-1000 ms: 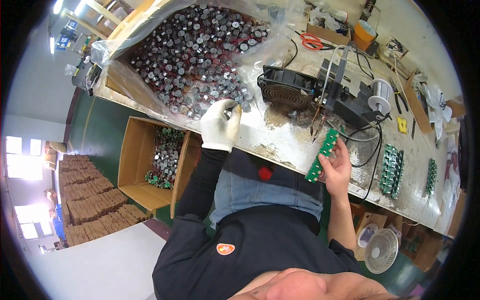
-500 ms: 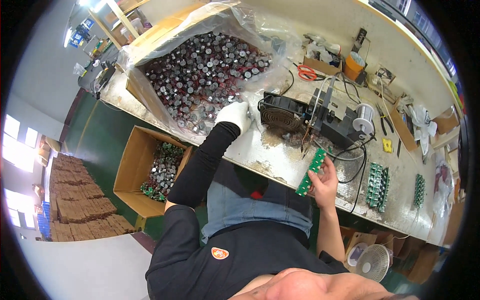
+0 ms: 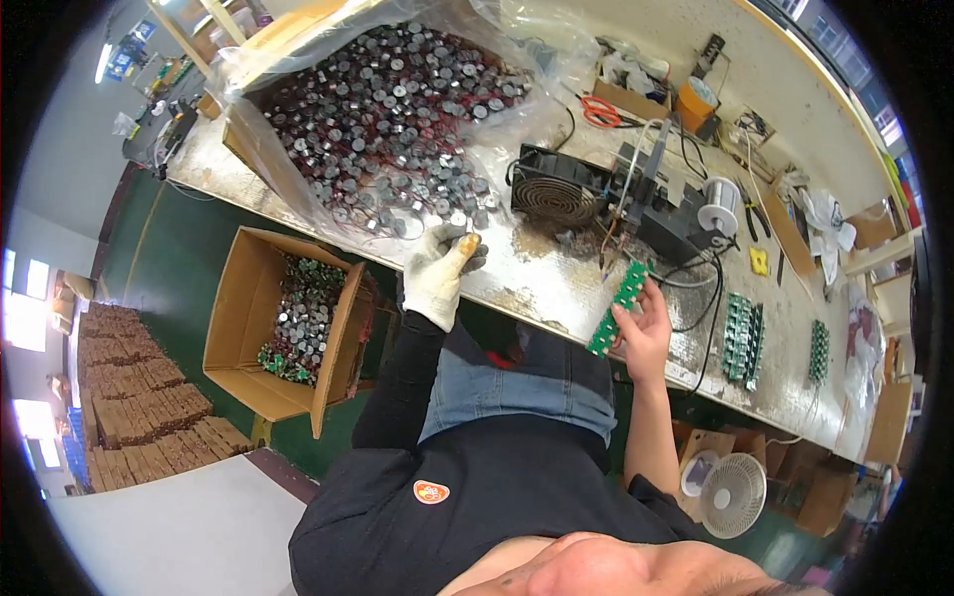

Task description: The person solders electronic components onto a green printed circuit board using a soldering iron and solder wire.

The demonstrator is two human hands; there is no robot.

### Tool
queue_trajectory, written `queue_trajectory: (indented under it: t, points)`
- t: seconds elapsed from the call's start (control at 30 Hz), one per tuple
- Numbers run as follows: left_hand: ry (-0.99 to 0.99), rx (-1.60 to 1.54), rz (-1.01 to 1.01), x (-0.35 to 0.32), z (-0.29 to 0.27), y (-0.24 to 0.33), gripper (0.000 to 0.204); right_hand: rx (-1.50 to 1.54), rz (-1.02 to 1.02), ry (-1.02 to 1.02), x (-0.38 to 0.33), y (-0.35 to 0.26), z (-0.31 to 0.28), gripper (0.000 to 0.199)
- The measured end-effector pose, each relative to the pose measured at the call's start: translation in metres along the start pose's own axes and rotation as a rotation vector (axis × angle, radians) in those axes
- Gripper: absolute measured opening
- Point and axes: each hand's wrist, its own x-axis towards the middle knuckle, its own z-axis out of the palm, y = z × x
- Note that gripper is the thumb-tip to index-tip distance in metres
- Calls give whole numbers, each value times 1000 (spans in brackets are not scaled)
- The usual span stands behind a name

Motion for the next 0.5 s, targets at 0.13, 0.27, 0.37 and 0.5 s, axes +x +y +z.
queue_trajectory:
  t: [0.13, 0.27, 0.37, 0.5]
  points:
    - [-10, 137, -1, -5, -3, -14, 21, 27, -4, 6, 0, -1, 4, 60]
    - [5, 795, 308, 2, 3, -12, 12, 40, 11, 28, -2, 1, 0, 59]
    - [29, 897, 508, 13, -2, -16, 8, 79, 8, 3, -4, 0, 2, 60]
    - [33, 710, 390, 11, 12, -1, 11, 93, 38, 10, -3, 1, -2, 62]
